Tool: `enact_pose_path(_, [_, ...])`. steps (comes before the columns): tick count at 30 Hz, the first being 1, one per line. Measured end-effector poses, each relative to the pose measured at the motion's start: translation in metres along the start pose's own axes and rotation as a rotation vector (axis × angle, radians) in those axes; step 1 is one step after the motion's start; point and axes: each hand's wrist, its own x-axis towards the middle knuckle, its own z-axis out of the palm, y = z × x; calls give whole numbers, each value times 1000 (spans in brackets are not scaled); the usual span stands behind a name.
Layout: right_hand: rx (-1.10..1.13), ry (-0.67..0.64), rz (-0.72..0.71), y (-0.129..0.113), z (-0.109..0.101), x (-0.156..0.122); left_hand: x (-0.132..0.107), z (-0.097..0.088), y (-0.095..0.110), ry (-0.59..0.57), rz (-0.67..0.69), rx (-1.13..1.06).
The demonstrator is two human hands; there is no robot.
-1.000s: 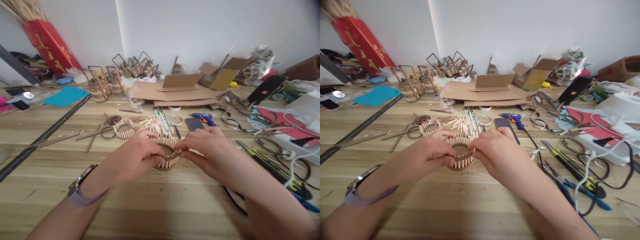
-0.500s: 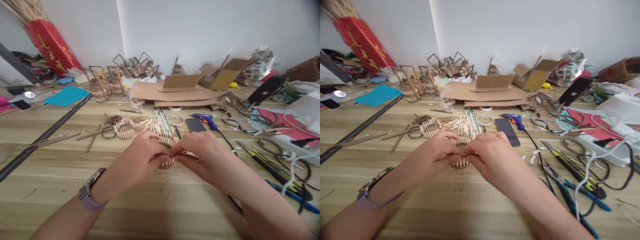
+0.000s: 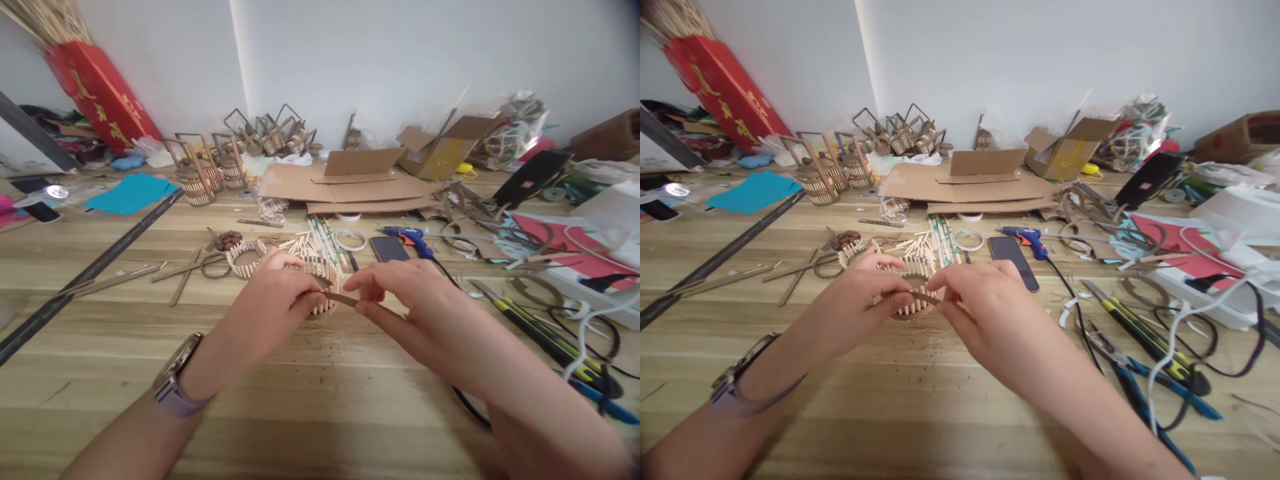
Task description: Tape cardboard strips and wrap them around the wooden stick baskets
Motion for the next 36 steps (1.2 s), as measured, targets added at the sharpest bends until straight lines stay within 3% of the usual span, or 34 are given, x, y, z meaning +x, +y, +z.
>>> enact_pose_path(5, [80,-43,27,-2,-2,0,1,-1,-1,11,4,36])
enact_pose_path(14, [14,-31,-53,20,6,9,-1,-14,1,-116,78,-128])
enact_pose_path(19, [65,-131,-53,19,5,10,-2,-14,0,-144,109,-201])
enact_pose_path(26, [-2,-131,-22,12,3,12,-2,-16,-1,-157,115,-192])
enact_pose_path(36, [20,-72,12,3,12,11,0,4,8,-77,87,-85])
